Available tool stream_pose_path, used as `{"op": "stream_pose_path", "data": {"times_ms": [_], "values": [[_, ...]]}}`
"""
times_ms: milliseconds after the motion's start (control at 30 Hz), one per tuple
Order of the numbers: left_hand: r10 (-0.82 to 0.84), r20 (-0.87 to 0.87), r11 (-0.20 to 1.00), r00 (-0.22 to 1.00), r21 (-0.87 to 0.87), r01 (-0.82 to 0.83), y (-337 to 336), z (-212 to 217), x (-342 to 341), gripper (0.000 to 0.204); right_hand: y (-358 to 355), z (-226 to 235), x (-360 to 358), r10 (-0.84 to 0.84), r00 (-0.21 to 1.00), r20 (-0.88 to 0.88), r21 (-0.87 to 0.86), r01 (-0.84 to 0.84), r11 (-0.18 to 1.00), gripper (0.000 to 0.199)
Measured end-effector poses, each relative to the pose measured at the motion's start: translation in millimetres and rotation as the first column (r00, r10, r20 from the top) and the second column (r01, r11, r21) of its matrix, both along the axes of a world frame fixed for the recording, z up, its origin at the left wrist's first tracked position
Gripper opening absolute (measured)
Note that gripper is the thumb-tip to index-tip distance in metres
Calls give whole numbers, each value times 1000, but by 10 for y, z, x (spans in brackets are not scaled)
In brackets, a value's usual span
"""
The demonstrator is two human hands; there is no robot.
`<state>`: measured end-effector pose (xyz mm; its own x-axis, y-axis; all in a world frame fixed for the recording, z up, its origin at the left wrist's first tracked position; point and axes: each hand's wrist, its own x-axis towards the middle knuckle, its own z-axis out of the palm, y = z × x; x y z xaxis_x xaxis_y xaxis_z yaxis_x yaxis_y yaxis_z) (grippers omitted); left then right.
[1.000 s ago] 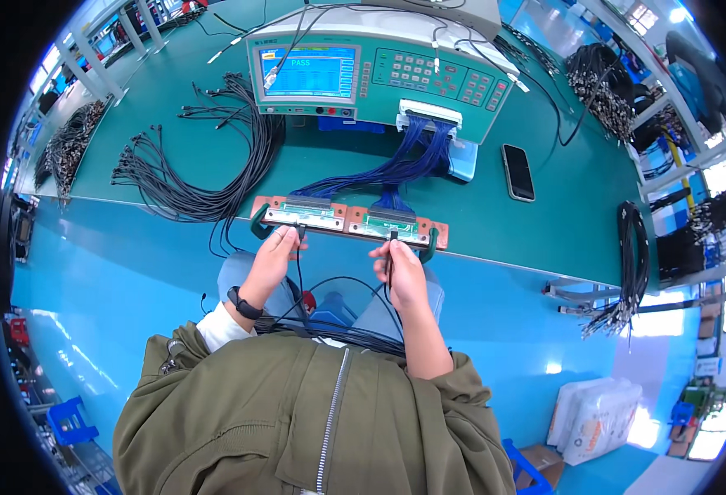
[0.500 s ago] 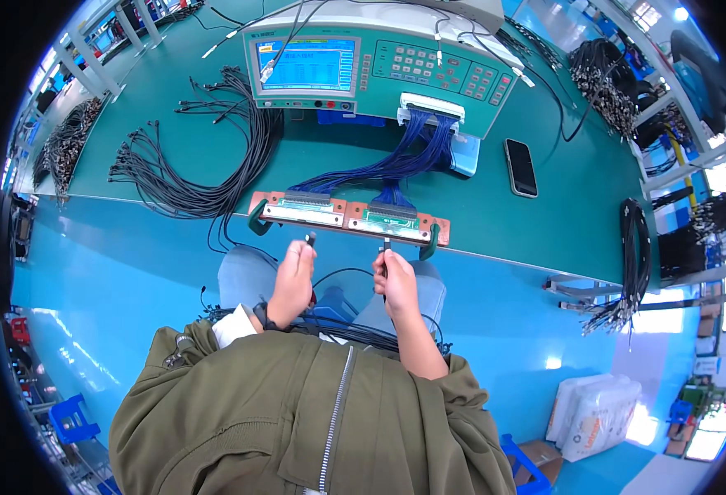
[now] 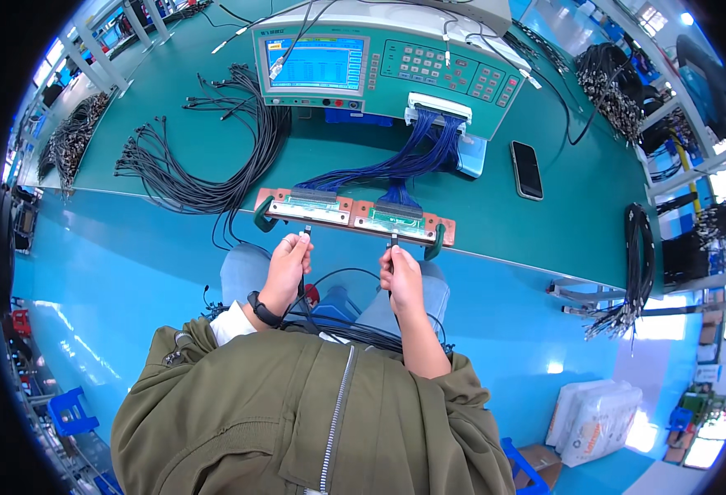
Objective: Testing electronic cable harnesses by plugging them into a test board and verifying the results on a monitor screen.
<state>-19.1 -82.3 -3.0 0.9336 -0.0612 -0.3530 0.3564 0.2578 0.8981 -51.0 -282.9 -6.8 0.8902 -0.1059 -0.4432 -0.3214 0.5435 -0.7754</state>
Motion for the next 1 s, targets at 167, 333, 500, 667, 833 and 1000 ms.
{"op": "stream_pose_path", "data": {"times_ms": [167,333,500,667,833,1000], "values": [[-24,19,999,1000,43,23,2,10,18,20,12,-31,10,-44,999,9,3,44,999,24],[16,-30,1000,999,8,-16,26,64,64,21,95,-28,49,-102,994,30,33,101,994,24],[33,-44,999,998,-23,-34,14,73,105,21,100,-1,103,-81,995,56,70,78,995,24],[26,-54,999,998,-43,-28,2,49,121,22,-16,-97,103,-12,996,88,57,7,998,24],[18,-59,999,998,-43,-21,5,36,114,22,-75,-157,107,29,993,114,51,-35,998,23],[12,-62,999,998,-40,-15,21,45,108,22,-108,-155,105,55,989,134,27,-59,998,25]]}}
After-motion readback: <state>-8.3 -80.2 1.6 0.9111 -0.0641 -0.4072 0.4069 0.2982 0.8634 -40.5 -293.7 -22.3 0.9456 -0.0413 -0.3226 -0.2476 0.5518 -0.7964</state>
